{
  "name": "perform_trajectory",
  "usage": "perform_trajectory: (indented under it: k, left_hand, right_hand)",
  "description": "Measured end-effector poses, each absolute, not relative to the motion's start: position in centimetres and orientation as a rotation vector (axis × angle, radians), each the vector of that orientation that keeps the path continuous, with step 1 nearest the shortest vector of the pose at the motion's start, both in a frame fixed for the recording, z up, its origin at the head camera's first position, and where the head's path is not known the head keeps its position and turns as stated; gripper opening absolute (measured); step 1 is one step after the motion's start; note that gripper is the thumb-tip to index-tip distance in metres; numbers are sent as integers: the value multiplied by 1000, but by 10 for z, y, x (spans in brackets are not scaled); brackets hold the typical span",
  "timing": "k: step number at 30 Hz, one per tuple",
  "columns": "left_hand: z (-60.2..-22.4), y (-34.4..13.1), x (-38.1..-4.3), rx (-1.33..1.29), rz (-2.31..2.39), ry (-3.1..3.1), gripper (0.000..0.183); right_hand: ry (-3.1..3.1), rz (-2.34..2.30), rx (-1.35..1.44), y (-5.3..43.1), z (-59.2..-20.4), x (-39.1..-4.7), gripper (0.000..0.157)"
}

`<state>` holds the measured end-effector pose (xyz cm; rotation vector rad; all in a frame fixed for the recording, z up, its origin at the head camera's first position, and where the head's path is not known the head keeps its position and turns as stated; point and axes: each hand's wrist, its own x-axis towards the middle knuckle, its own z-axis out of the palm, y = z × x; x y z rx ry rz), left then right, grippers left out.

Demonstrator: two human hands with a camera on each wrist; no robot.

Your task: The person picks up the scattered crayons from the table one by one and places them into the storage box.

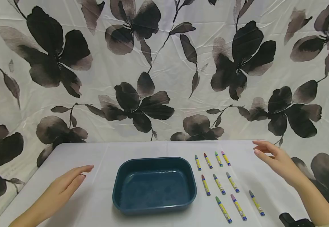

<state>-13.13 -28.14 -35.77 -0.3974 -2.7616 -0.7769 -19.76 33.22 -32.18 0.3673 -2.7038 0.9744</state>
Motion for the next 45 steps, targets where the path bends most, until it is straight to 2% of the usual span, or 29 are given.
perform_trajectory:
  k: [5,9,13,20,33,45]
  left_hand:
    - [-353,-268,-136,-269,-1218,-2790,36]
    - [-356,-262,-137,-77,-1696,-2792,48]
    - [-363,-256,-136,112,-1971,-2769,60]
    - [-368,-244,-138,110,-2117,-2734,68]
    - [-379,-234,-142,48,-2330,-2627,70]
    - [-380,-228,-147,55,-2436,-2585,73]
  right_hand:
    - [-2677,1068,313,333,-321,-202,40]
    - [-2662,1201,325,333,-322,-206,40]
    - [-2659,1287,365,333,-325,-209,38]
    - [-2756,1320,379,329,-324,-220,44]
    - [-2885,1444,331,323,-336,-243,52]
    - [-2953,1557,333,314,-349,-264,51]
